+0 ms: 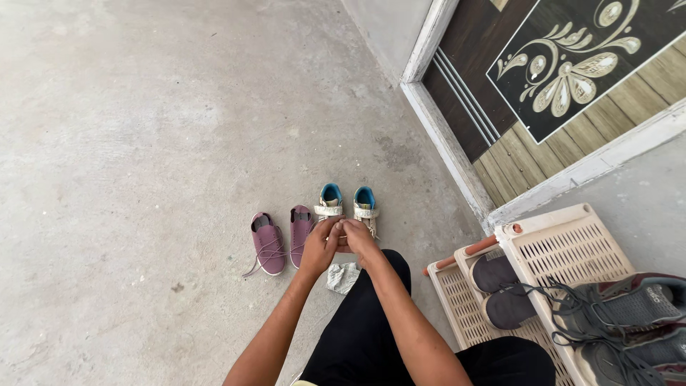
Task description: The person unlaces a pair of white sneakers, then a pair of purple slip-on shoes, and finally a pair of grey sneakers. They then re-lace the white sneakers and the grey sneakers, tying the laces on each shoe.
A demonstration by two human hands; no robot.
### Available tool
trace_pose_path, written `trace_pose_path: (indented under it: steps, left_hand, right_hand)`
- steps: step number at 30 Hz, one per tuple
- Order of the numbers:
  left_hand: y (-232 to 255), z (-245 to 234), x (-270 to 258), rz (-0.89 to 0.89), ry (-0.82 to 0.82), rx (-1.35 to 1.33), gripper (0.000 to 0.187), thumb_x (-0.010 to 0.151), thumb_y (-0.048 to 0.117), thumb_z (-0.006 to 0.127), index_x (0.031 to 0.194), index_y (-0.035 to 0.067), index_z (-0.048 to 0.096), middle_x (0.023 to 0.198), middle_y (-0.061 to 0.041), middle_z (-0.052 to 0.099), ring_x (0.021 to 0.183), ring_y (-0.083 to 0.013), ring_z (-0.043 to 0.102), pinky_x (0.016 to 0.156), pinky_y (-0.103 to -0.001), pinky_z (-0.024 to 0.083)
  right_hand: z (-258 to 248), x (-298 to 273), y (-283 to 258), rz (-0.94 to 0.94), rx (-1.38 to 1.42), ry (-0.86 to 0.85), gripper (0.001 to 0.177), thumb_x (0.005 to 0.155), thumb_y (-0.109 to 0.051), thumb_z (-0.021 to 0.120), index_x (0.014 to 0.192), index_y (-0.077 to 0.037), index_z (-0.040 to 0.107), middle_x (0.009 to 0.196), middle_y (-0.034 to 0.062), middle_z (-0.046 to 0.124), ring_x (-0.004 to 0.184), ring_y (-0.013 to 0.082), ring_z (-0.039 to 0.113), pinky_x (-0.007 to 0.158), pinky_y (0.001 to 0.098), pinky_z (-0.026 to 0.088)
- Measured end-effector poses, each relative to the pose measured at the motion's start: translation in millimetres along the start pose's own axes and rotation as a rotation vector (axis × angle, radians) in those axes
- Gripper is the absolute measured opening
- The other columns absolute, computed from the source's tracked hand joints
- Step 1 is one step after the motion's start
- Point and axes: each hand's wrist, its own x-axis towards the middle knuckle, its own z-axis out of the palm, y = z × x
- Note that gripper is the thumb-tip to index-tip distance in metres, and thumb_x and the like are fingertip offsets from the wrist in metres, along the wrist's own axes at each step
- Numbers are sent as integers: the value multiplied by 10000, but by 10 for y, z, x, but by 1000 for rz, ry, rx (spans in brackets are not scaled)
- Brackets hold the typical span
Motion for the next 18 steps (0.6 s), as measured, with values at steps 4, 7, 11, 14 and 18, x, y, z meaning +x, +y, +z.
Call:
trace_pose_path:
  steps: [4,7,11,14,18]
  left_hand:
    - [121,472,80,-248,-129,-710,442,1114,344,503,1189,-39,709,996,-102,720,911,-166,649,834,-315,540]
    - [495,1107,-116,-191,-220,-912,329,1058,255,511,1154,-2,693,1040,-83,736,965,-170,682,867,-309,551]
    - [991,1728,-590,-59,-365,-717,240,1004,143,558,1154,8,687,1107,-56,726,1030,-140,693,885,-313,560]
    - [1181,2142,-935,-205,-559,-608,220,1000,147,567,1147,39,689,1112,-24,731,989,-125,686,823,-298,531]
    - [1181,2570,-1377,-366,-755,-512,210,1009,199,591,1121,65,708,1082,-27,750,962,-124,687,817,-284,523]
  right_hand:
    - [-293,-551,-283,-180,-150,131,292,1108,-190,698,1051,87,626,868,129,699,738,188,627,681,322,502]
    - [-496,-960,-573,-350,33,421,245,1003,-178,655,1168,3,664,1017,79,749,891,151,714,798,310,559]
    - [-1068,-1962,-838,-599,-336,776,590,887,-93,732,1419,5,498,1349,80,549,1185,137,581,926,306,502]
    - [-1541,-2840,-927,-562,-192,845,358,943,-78,669,1288,-7,604,1217,58,687,1100,107,656,927,267,526]
    - [-1906,-3933,-757,-540,-155,1122,259,982,-37,653,1235,5,686,1092,66,743,930,93,648,817,234,529]
